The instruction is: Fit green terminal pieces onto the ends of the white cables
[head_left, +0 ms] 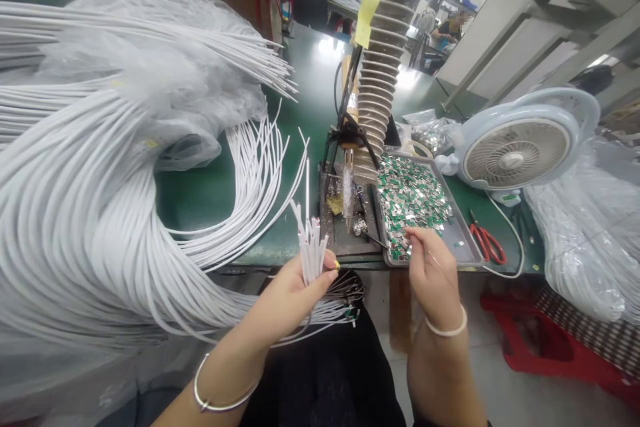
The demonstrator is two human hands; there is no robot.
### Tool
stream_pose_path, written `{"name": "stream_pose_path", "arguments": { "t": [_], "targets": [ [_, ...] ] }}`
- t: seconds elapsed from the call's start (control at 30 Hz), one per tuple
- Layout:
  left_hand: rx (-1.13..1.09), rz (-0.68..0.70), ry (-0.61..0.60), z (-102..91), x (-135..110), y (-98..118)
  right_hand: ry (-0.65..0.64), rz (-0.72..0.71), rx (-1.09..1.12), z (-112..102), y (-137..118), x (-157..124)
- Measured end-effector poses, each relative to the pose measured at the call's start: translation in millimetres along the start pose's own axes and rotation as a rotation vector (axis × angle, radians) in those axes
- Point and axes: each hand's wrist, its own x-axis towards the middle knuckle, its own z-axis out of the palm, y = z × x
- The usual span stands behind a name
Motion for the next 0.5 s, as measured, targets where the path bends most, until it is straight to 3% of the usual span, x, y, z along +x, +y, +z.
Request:
{"name": "stream_pose_path", "arguments": {
  "t": [0.23,0.5],
  "targets": [
    [-0.328,-0.028,-0.083,-8.4,0,-12,-0.388,0.035,-0.268,-5,24,28],
    [-0.552,-0.085,-0.067,-4.9,0,-2,-0.475,-0.024,-0.375,1,23,41]
  ]
}}
